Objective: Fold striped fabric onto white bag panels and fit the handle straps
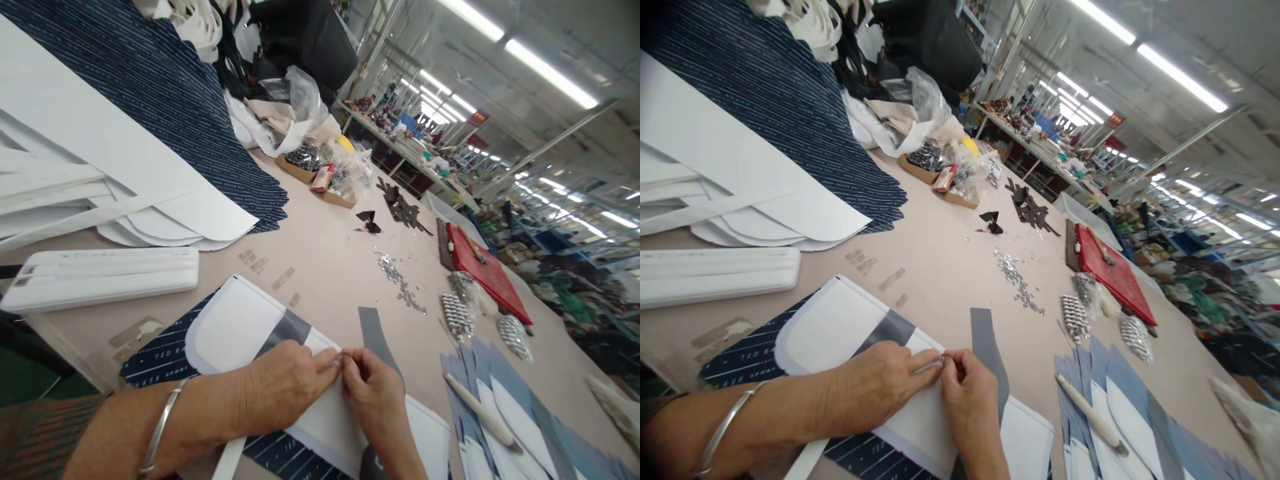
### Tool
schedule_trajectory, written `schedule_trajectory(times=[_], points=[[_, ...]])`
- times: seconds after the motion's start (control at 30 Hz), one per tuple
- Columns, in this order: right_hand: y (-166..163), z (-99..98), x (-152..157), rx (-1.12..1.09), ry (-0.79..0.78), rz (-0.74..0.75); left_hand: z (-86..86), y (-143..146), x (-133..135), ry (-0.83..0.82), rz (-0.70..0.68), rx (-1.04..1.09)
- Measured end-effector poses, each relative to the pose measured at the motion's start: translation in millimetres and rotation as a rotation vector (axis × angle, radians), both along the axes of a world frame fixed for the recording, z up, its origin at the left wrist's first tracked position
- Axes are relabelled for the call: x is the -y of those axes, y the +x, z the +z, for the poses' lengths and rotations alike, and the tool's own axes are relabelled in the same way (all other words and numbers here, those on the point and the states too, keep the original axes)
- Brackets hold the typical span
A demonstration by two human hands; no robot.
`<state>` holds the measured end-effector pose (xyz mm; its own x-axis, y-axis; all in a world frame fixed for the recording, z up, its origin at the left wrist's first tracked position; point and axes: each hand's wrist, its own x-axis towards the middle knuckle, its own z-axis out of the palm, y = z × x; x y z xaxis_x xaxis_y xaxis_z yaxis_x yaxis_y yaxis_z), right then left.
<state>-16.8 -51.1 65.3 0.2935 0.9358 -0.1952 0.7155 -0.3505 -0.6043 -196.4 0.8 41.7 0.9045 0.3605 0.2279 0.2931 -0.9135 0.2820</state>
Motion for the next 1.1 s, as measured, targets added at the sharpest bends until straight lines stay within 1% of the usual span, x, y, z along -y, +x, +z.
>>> schedule_trajectory(times=[0.1,0.27,0.47,0.67,0.83,0.9,1.0,1.1], points=[[-2.0,0.9,-0.5,0.093,0.028,0.026,0.4,0.2,-0.5,0.006,-0.021,-0.009],[-0.1,0.3,-1.0,0.146,0.028,0.054,-1.0,0.4,0.1,0.024,-0.005,-0.011],[3.3,1.8,-1.3,0.113,0.017,0.100,-2.2,1.4,0.3,0.006,0.004,-0.024],[4.8,0.6,-2.4,-0.053,-0.071,-0.042,-2.0,2.2,0.4,-0.002,0.024,-0.032],[5.5,-0.7,-3.7,-0.109,-0.113,-0.050,-0.5,1.4,1.1,0.007,0.021,-0.041],[5.4,-0.7,-3.9,-0.108,-0.124,-0.065,-0.3,1.1,1.2,0.007,0.019,-0.036],[4.6,-0.8,-4.4,-0.029,-0.122,-0.087,-0.3,1.3,1.3,-0.007,0.014,-0.035],[3.1,-2.9,-5.2,0.043,-0.104,-0.060,-0.7,1.7,1.4,0.014,0.028,-0.040]])
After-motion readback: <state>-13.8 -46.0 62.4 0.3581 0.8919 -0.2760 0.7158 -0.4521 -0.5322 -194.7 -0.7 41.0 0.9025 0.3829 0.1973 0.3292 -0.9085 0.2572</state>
